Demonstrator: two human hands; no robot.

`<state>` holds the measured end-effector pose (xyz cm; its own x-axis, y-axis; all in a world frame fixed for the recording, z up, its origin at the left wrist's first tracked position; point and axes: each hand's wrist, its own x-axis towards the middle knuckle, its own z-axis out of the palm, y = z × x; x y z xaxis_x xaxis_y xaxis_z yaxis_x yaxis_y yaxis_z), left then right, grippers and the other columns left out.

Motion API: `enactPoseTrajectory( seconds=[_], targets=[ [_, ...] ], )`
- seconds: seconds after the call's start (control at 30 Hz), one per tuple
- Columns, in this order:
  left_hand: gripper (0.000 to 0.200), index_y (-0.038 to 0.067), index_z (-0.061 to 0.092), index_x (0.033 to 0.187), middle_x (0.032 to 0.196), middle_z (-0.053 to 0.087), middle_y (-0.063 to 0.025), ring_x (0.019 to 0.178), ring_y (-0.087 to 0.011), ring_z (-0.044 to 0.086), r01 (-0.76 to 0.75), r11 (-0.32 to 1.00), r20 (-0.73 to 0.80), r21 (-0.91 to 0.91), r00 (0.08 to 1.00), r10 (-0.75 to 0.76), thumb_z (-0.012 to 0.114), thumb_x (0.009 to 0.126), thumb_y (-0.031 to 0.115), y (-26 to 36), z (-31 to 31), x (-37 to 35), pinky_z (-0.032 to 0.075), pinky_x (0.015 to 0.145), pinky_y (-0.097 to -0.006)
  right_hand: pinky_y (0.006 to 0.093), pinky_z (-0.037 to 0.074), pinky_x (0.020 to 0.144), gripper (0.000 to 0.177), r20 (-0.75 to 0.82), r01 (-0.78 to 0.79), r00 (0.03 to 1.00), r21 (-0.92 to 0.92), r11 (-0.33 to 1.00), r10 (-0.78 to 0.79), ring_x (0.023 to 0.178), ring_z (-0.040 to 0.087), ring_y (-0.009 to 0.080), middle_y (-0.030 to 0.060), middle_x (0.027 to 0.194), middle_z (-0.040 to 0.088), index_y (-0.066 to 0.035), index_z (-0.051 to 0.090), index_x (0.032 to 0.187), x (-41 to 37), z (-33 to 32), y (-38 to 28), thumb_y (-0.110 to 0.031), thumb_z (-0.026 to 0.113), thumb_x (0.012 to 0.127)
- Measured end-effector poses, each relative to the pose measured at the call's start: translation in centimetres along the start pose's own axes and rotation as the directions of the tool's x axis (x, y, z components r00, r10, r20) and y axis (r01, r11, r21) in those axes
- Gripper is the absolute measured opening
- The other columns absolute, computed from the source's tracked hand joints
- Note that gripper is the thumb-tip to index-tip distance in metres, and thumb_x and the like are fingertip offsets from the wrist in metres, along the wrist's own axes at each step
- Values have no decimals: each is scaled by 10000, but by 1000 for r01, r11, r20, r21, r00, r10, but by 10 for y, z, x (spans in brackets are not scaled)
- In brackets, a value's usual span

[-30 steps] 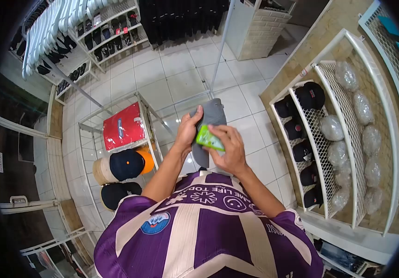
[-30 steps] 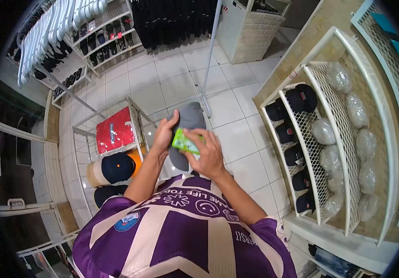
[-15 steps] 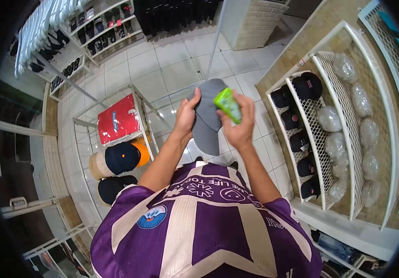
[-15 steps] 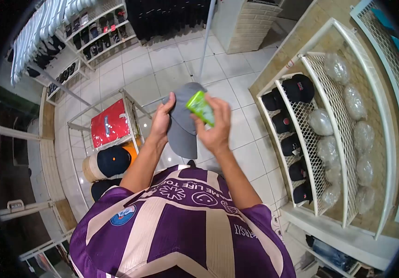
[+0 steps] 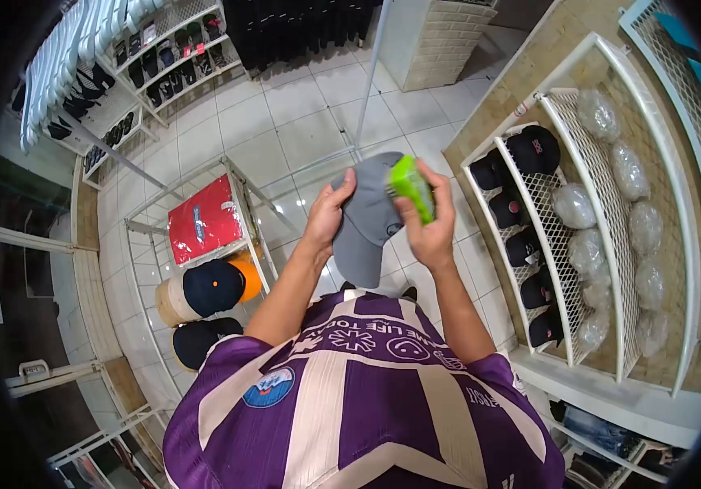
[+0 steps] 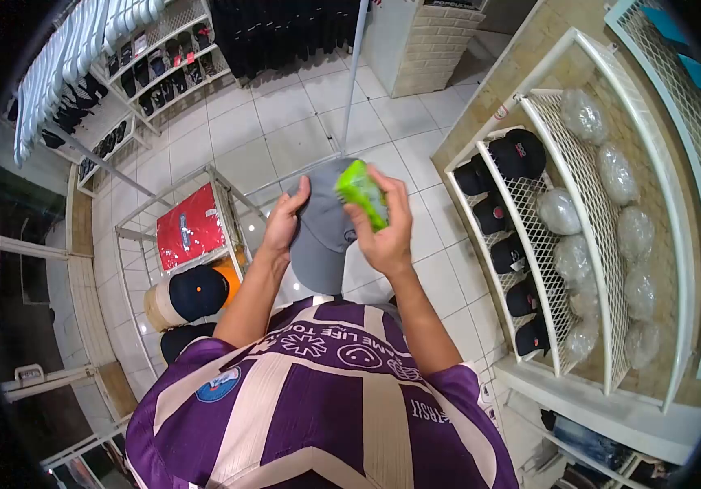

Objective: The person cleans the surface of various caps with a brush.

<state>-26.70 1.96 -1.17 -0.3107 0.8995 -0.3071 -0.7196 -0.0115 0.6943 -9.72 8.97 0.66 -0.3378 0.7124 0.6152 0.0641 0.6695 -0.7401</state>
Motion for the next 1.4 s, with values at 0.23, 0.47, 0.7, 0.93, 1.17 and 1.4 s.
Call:
enactPoseTrajectory(
  seconds=[0.23, 0.47, 0.7, 0.93, 1.17, 1.4],
  targets=[
    [418, -31, 650, 1160, 1081, 722, -120, 921, -178, 723, 64, 997, 77, 38, 995, -67, 608, 1040, 367, 3, -14, -4, 600, 820, -322, 384, 485, 979, 514, -23, -326, 939, 273, 905, 344, 1123, 636, 321, 199, 1205, 634, 41, 557, 1371, 9, -9, 13, -195, 731, 949],
    [414, -13, 654, 1239, 1118, 729, -69, 978, -144, 701, -14, 993, 147, 119, 989, -4, 541, 1074, 350, 0, -22, -11, 550, 877, -280, 383, 472, 1001, 530, 56, -230, 970, -84, 970, 235, 1170, 617, 324, 211, 1259, 620, 29, 561, 1374, -5, -5, 53, -217, 743, 942],
    [435, -21, 647, 1253, 1135, 726, -71, 983, -148, 701, -14, 990, 264, 139, 964, -23, 540, 1075, 361, -5, -31, -4, 549, 891, -290, 397, 463, 1015, 543, 28, -64, 997, -55, 996, 66, 1156, 607, 354, 208, 1242, 615, 34, 565, 1364, -7, 11, 18, -204, 762, 917],
    [430, -10, 639, 1273, 1148, 723, -66, 1004, -138, 690, -67, 990, 284, 124, 958, 29, 537, 1077, 359, 6, -23, -8, 541, 916, -289, 395, 459, 1024, 514, 38, -68, 997, -21, 998, 68, 1155, 608, 346, 208, 1233, 613, 15, 555, 1380, 5, 2, -5, -154, 738, 930],
    [414, -8, 660, 1240, 1141, 728, -62, 1022, -138, 684, -163, 973, 249, 164, 961, 119, 547, 1074, 354, 12, -33, -5, 531, 935, -291, 422, 463, 992, 524, -110, -147, 985, -131, 980, 133, 1125, 584, 371, 207, 1203, 586, 12, 529, 1411, 3, 0, 26, -187, 708, 960],
    [409, -13, 663, 1233, 1134, 728, -59, 1022, -128, 679, -194, 974, 319, 120, 936, 147, 546, 1075, 346, 20, -31, -7, 522, 935, -286, 414, 456, 1010, 515, 51, -58, 997, -103, 993, 64, 1153, 577, 373, 214, 1237, 583, -1, 541, 1413, 5, 21, 17, -178, 704, 958]
  ],
)
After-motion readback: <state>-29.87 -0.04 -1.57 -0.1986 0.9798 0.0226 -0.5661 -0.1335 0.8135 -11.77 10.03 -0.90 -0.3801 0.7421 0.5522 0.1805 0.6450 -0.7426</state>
